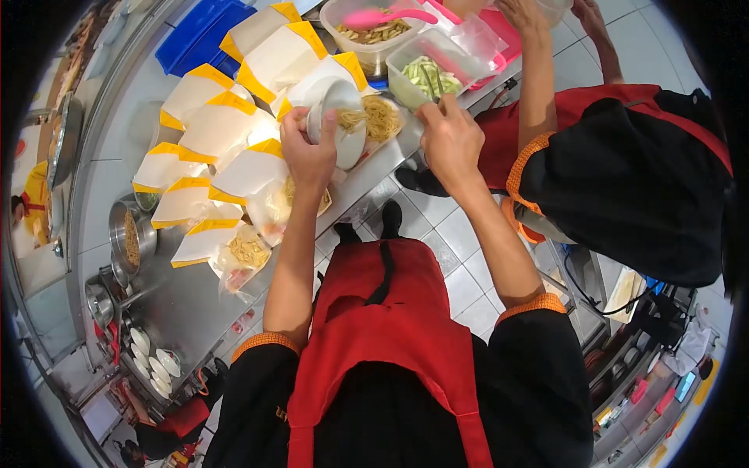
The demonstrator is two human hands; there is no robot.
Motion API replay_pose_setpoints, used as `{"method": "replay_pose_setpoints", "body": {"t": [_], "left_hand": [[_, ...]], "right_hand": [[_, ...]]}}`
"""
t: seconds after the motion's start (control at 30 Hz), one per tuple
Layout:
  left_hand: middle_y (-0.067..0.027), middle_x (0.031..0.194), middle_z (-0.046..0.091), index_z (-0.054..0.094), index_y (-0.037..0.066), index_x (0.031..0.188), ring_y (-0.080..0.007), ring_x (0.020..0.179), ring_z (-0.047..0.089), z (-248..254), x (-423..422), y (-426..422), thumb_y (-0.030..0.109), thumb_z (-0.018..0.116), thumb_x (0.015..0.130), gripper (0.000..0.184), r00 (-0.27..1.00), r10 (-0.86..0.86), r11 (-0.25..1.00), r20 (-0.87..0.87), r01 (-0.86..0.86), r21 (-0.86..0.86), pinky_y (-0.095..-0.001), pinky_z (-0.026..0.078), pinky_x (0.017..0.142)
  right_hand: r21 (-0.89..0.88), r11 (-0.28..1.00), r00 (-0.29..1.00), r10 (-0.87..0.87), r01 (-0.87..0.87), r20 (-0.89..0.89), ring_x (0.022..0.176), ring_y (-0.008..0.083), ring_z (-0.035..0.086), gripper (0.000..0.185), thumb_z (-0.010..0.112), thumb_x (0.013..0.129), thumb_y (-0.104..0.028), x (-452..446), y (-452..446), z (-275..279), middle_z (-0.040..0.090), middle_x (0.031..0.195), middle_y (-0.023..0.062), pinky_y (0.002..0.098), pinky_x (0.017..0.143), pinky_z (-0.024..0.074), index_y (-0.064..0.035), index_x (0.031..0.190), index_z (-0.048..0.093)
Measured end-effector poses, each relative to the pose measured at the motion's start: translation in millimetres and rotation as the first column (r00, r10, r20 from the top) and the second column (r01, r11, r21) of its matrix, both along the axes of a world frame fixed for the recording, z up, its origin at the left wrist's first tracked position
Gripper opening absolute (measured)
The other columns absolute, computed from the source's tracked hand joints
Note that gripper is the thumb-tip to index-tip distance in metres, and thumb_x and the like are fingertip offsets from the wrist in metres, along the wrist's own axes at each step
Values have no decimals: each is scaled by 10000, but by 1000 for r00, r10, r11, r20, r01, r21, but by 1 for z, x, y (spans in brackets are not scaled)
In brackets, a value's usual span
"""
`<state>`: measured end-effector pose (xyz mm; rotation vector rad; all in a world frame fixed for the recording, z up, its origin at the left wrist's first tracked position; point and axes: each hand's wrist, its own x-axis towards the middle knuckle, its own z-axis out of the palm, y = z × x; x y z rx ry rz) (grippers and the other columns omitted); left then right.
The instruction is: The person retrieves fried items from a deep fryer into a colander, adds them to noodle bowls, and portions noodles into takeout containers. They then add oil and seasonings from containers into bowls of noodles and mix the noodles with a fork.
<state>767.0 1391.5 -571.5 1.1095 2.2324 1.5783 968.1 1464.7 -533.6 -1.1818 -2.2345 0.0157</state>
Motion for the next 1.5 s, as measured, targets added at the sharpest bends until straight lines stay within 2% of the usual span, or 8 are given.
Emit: {"method": "replay_pose_setpoints", "body": {"t": [0.17, 0.4, 0.57, 0.73, 0.9, 1.2, 1.3, 1.5], "left_hand": [[-46, 816, 539, 478, 20, 1066, -132, 739, 521, -6, -3, 16, 267, 717, 790, 441, 952, -259, 965, -164, 263, 2, -272, 438, 665], [-106, 889, 548, 451, -3, 1086, -183, 746, 546, -6, 3, 20, 221, 743, 753, 497, 949, -302, 928, -88, 314, 200, -292, 449, 677], [-124, 923, 528, 421, -7, 1096, -195, 805, 507, -3, -22, 22, 201, 751, 746, 524, 916, -237, 916, -324, 322, 240, -310, 428, 729], [-100, 902, 499, 418, -5, 1084, -182, 823, 485, 22, -38, 22, 200, 738, 762, 499, 918, -216, 896, -334, 322, 305, -299, 413, 750], [-98, 935, 497, 394, -11, 1107, -166, 864, 495, 37, -46, 16, 170, 707, 796, 477, 948, -216, 874, -234, 295, 387, -288, 433, 774], [-106, 961, 500, 395, -18, 1136, -161, 883, 506, 35, -52, 15, 184, 680, 827, 466, 969, -229, 887, -95, 248, 390, -275, 460, 748], [-97, 956, 510, 393, -8, 1165, -152, 887, 517, 33, -67, 21, 188, 670, 838, 471, 933, -359, 880, -32, 349, 323, -272, 466, 730], [-98, 977, 523, 407, 18, 1179, -154, 888, 525, 30, -55, 35, 166, 662, 837, 453, 879, -464, 843, 114, 398, 363, -265, 459, 737]], "right_hand": [[12, 997, 997, 76, -76, -29, 654, 253, 574, 195, 587, 702, -48, -13, 14, -41, 504, 774, 58, 388, 547, 481, -158, 845, 659], [-33, 998, 992, 63, -60, 110, 654, 289, 569, 144, 612, 667, -48, 22, 8, -46, 526, 850, 93, 401, 565, 483, -98, 802, 620], [-177, 974, 989, -136, 144, 59, 582, 307, 593, 100, 596, 705, -44, 13, -8, 3, 530, 827, 115, 426, 489, 474, -75, 800, 597], [-207, 978, 995, 4, 17, 101, 585, 331, 611, 99, 584, 704, -37, -7, -6, -37, 560, 847, 150, 424, 506, 497, -53, 799, 605], [-265, 954, 972, -80, 138, 219, 605, 346, 625, 98, 585, 695, -33, -9, -8, -9, 561, 848, 171, 433, 500, 502, -33, 790, 610], [-272, 954, 992, -124, 124, 20, 625, 327, 608, 121, 609, 825, -185, -16, -5, -17, 564, 801, 127, 419, 520, 483, -67, 806, 625], [-118, 993, 923, -22, -25, -384, 587, 284, 589, 65, 658, 784, -145, -11, -3, 4, 575, 739, 80, 394, 523, 462, -94, 825, 656], [-168, 986, 967, -57, 15, -249, 603, 317, 589, 52, 635, 801, -163, -22, -6, -11, 577, 753, 76, 411, 528, 467, -116, 808, 658]]}}
